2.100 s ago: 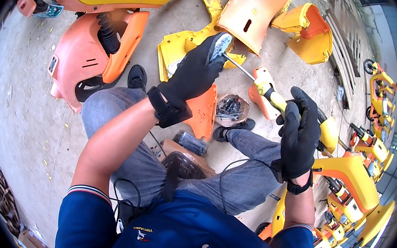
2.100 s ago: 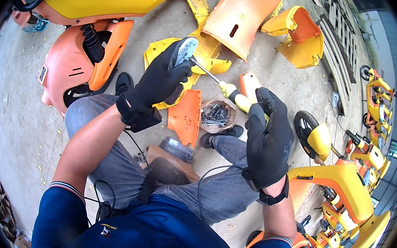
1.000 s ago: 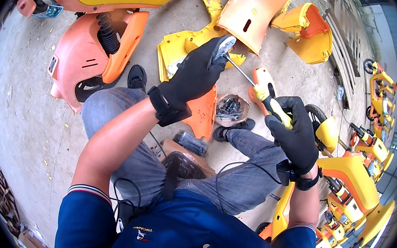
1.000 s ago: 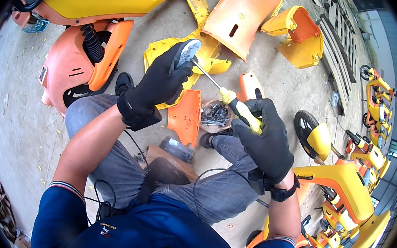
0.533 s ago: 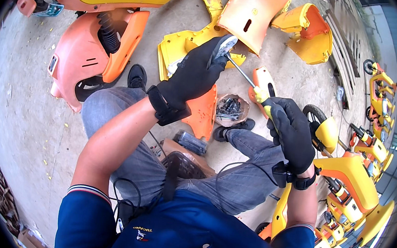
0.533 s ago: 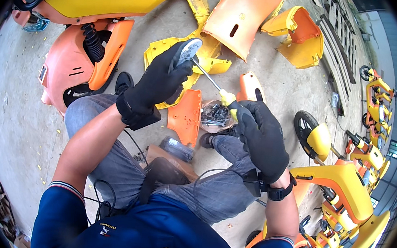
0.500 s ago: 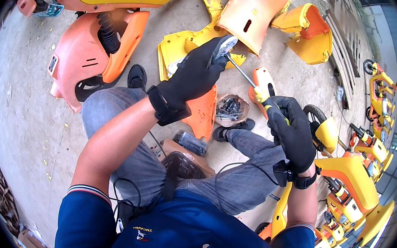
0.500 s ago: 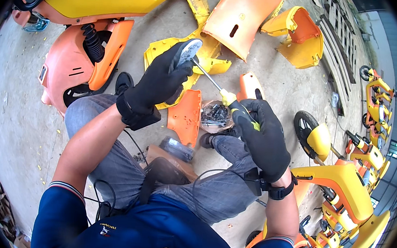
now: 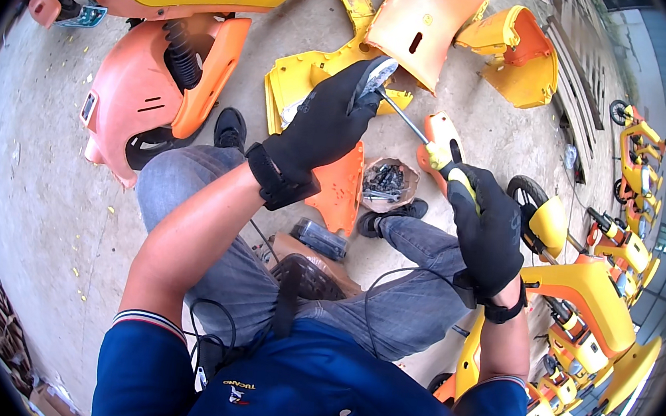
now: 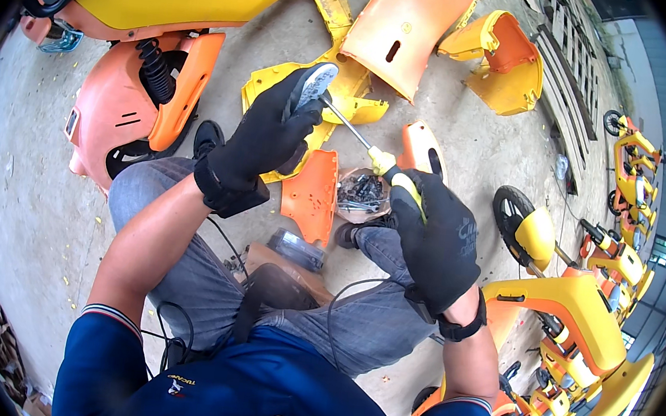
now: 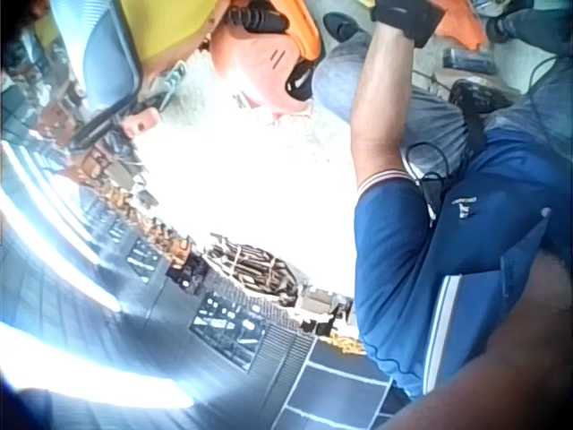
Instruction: The person sits on the floor and uses a screwdriver to remove screws from a white plastic scooter component. They carefully unscrew fasteners and separate the plastic casing, placing the removed screws into a small container nearby.
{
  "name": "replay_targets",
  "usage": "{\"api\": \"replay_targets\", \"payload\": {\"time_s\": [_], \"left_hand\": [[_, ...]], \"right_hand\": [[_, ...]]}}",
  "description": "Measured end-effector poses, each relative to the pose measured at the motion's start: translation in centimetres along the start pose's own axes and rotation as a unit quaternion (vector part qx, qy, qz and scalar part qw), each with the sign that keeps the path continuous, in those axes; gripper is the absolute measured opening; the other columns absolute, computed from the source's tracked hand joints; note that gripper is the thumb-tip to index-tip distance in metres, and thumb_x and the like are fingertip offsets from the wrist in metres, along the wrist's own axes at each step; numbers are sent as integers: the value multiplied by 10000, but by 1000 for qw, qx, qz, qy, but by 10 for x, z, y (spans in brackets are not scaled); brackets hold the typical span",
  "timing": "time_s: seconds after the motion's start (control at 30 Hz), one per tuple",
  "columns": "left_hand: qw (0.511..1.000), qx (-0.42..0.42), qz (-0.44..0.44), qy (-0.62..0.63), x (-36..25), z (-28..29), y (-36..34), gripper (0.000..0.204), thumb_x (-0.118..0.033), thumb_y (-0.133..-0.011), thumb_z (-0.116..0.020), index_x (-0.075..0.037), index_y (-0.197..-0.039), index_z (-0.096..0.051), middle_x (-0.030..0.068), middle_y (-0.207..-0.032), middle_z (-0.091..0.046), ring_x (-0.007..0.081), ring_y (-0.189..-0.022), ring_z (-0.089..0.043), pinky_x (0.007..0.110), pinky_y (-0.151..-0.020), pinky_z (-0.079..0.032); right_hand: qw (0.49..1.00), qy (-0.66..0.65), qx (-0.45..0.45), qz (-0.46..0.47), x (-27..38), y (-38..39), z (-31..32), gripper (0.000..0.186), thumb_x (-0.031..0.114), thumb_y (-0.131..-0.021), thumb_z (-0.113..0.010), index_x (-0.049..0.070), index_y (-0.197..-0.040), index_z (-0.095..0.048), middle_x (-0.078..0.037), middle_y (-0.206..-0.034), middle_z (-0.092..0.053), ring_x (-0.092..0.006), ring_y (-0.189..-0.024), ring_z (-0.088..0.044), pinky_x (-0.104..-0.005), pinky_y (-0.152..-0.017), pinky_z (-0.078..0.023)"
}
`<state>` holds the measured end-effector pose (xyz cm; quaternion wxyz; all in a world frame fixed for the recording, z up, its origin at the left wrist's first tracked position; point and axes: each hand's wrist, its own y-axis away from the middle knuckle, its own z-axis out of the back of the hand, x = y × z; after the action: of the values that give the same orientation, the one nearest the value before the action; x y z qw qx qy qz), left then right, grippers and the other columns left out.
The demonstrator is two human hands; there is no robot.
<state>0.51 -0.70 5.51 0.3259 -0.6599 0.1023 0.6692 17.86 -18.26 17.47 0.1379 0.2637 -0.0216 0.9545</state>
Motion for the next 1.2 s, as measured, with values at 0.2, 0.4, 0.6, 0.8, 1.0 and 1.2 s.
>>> {"api": "replay_targets", "payload": {"time_s": [0.2,0.4,0.6,0.8,1.0,1.2], "left_hand": [[999,19,28,14,-1,-2,0,426,-70,-942,-571,-6,-1358,-510,74,-1030,-628,120,-820,-574,273,-755,-495],[1000,1,0,-2,2,-2,-1,427,-63,-939,-570,-9,-1359,-511,70,-1025,-629,115,-801,-571,265,-738,-492],[1000,1,-10,-5,4,-2,-2,430,-59,-938,-573,-11,-1361,-513,75,-1032,-633,128,-825,-582,279,-768,-496],[1000,12,-3,2,1,-1,0,423,-73,-946,-571,-16,-1362,-517,74,-1020,-640,125,-833,-585,279,-773,-495],[1000,14,13,4,0,-1,-1,419,-80,-952,-565,-13,-1363,-516,77,-1038,-639,120,-841,-583,276,-775,-496],[1000,9,4,1,1,-1,-1,423,-75,-952,-563,-12,-1367,-511,80,-1050,-642,126,-854,-588,277,-785,-498]], "right_hand": [[924,-303,107,-209,9,-4,13,253,120,-908,-675,47,-1126,-569,-23,-840,-626,-30,-616,-541,-192,-505,-434],[999,-8,-5,34,1,0,2,296,133,-866,-714,15,-1104,-584,-129,-889,-666,-258,-658,-637,-356,-622,-515],[978,142,-77,134,-3,3,-7,262,134,-892,-685,26,-1119,-610,-124,-870,-661,-259,-662,-632,-364,-619,-500],[939,-258,87,-210,13,-4,10,223,115,-903,-681,45,-1102,-610,-32,-823,-625,-63,-666,-560,-240,-594,-460],[999,-15,-11,30,1,0,2,257,125,-880,-711,21,-1086,-598,-140,-899,-671,-250,-722,-664,-335,-672,-520],[997,48,-24,52,12,2,1,226,108,-906,-674,10,-1102,-620,-154,-893,-663,-303,-706,-657,-344,-664,-517]]}}
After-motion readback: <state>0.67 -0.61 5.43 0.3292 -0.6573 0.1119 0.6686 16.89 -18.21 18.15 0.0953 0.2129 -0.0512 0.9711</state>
